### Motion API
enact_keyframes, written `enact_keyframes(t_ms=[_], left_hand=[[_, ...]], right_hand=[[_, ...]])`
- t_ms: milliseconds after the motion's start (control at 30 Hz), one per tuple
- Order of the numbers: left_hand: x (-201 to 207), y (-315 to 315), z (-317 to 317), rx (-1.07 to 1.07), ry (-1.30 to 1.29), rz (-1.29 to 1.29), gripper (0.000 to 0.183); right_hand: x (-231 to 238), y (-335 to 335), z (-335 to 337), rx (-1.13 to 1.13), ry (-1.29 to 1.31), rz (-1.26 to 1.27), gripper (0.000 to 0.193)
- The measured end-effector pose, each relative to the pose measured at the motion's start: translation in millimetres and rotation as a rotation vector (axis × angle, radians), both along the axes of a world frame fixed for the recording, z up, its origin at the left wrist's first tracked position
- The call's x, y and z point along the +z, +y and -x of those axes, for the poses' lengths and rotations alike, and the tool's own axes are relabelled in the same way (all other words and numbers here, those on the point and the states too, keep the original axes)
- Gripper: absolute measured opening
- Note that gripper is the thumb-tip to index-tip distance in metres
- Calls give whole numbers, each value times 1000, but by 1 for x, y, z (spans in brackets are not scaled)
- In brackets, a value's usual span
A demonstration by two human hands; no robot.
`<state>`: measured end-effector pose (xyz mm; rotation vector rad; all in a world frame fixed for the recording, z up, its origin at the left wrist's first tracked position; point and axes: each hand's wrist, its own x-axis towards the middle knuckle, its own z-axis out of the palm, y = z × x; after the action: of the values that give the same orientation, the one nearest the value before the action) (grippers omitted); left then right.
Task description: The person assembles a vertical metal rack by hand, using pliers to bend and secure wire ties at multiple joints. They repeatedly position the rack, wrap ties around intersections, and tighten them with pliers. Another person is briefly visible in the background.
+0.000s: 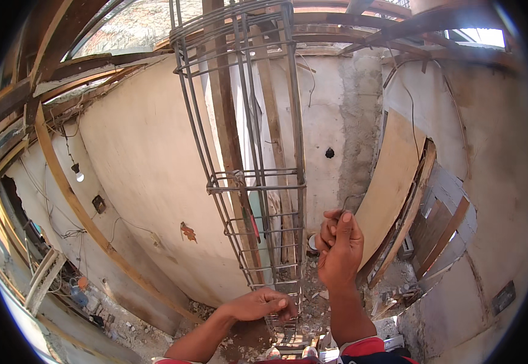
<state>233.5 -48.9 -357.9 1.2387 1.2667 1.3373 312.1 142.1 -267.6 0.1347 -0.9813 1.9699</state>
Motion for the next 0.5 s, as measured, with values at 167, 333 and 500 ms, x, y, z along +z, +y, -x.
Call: enact_keyframes(t_ms=[167, 333, 500], left_hand=[[110, 57, 48, 571, 469, -279, 32], [211, 160, 77, 957, 472, -751, 30], [253, 203, 121, 1017, 343, -920, 33]], right_hand=[[85, 111, 48, -562, -17, -706, 30], [158, 150, 107, -235, -136, -704, 27], [187, 151, 152, -302, -87, -757, 23]])
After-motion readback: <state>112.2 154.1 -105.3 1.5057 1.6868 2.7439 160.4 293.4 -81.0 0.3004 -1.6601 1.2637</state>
